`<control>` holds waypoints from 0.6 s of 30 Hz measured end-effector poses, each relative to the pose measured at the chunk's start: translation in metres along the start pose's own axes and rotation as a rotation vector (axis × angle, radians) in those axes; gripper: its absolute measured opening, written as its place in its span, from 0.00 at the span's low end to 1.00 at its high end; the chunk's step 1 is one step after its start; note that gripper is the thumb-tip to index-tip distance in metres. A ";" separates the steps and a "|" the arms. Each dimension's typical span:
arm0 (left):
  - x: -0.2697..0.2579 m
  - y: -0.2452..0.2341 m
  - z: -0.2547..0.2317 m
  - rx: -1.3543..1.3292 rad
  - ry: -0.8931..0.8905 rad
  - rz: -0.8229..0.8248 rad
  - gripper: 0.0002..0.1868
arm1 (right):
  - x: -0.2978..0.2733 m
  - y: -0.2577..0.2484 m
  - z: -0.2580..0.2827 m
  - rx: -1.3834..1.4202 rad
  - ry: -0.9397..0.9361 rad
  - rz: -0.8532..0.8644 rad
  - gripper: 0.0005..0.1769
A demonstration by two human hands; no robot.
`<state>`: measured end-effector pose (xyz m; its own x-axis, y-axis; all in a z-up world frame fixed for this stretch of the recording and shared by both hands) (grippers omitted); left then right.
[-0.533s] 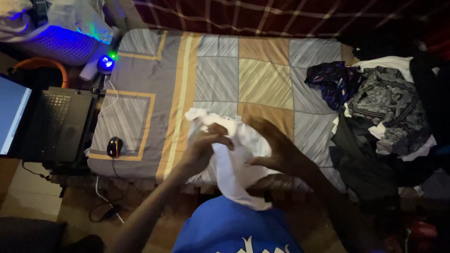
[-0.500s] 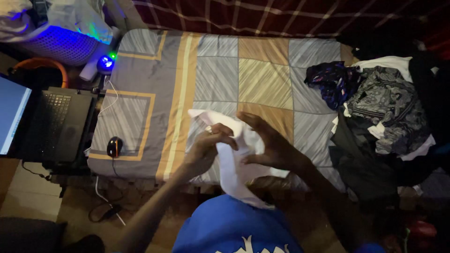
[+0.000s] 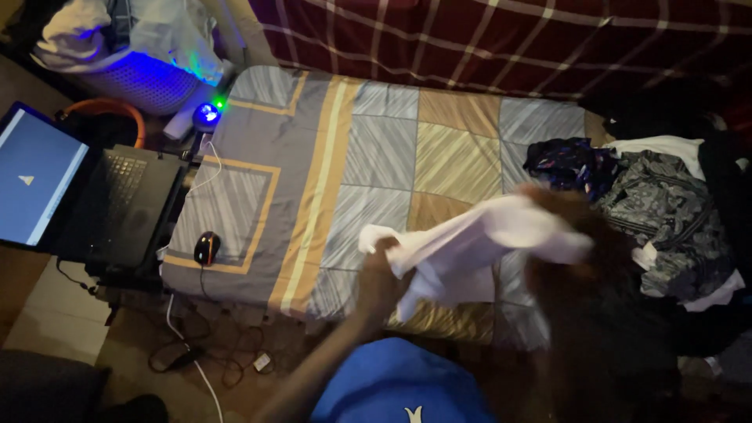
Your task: The person folds a white polo shirt, a dark patterned short, and a patterned short-sleeve shirt on a bed. Each item is laid flat, smoothed, and folded into a compact rectangle before being stacked.
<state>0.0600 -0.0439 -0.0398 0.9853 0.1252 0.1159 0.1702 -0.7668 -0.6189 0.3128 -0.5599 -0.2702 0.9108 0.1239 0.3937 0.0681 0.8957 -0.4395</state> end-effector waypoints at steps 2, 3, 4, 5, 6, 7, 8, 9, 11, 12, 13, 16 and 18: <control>0.023 -0.047 0.019 -0.037 0.035 -0.276 0.24 | -0.065 -0.163 -0.042 -0.997 1.487 -0.076 0.40; 0.033 -0.071 0.016 -0.040 0.046 -0.258 0.24 | -0.041 -0.158 0.072 -0.993 1.507 -0.087 0.40; 0.039 -0.104 0.003 0.052 0.129 -0.356 0.20 | -0.018 -0.118 0.197 -0.337 1.240 -0.183 0.29; 0.043 -0.135 -0.010 0.139 0.208 -0.470 0.17 | -0.001 -0.099 0.364 0.262 0.867 -0.261 0.21; 0.049 -0.158 -0.029 0.130 0.214 -0.470 0.17 | -0.009 -0.075 0.411 0.256 0.863 -0.270 0.21; 0.054 -0.181 -0.047 0.197 0.208 -0.471 0.10 | 0.007 -0.081 0.518 0.048 0.183 -0.509 0.12; 0.060 -0.205 -0.065 0.264 0.201 -0.471 0.08 | -0.025 -0.060 0.638 -0.164 -0.513 -0.687 0.13; 0.070 -0.213 -0.066 0.262 0.201 -0.470 0.08 | -0.019 -0.072 0.619 -0.166 -0.513 -0.687 0.13; 0.077 -0.232 -0.088 0.366 0.382 -0.585 0.09 | -0.011 -0.083 0.596 -0.172 -0.695 -0.558 0.33; 0.090 -0.235 -0.086 0.366 0.375 -0.583 0.09 | -0.007 -0.084 0.598 -0.171 -0.693 -0.551 0.33; 0.100 -0.243 -0.090 0.334 0.444 -0.637 0.12 | 0.003 -0.092 0.584 -0.161 -0.487 -0.585 0.18; 0.118 -0.272 -0.123 0.283 0.598 -0.702 0.14 | 0.015 -0.103 0.565 -0.208 -0.281 -0.535 0.06; 0.131 -0.291 -0.155 0.262 0.679 -0.726 0.11 | 0.033 -0.108 0.548 -0.267 -0.293 -0.448 0.02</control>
<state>0.1374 0.0983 0.2759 0.4437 0.0590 0.8942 0.7997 -0.4765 -0.3653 0.1125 -0.4186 0.2334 0.6223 -0.0940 0.7771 0.5542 0.7540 -0.3526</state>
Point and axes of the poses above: each hand's wrist, its own x-axis towards the middle knuckle, its own y-axis out of the palm, z = x × y, the point moved 10 cm from there along x, towards the middle knuckle, and after that the axes turned 2 degrees about -y, right-handed, at the moved point
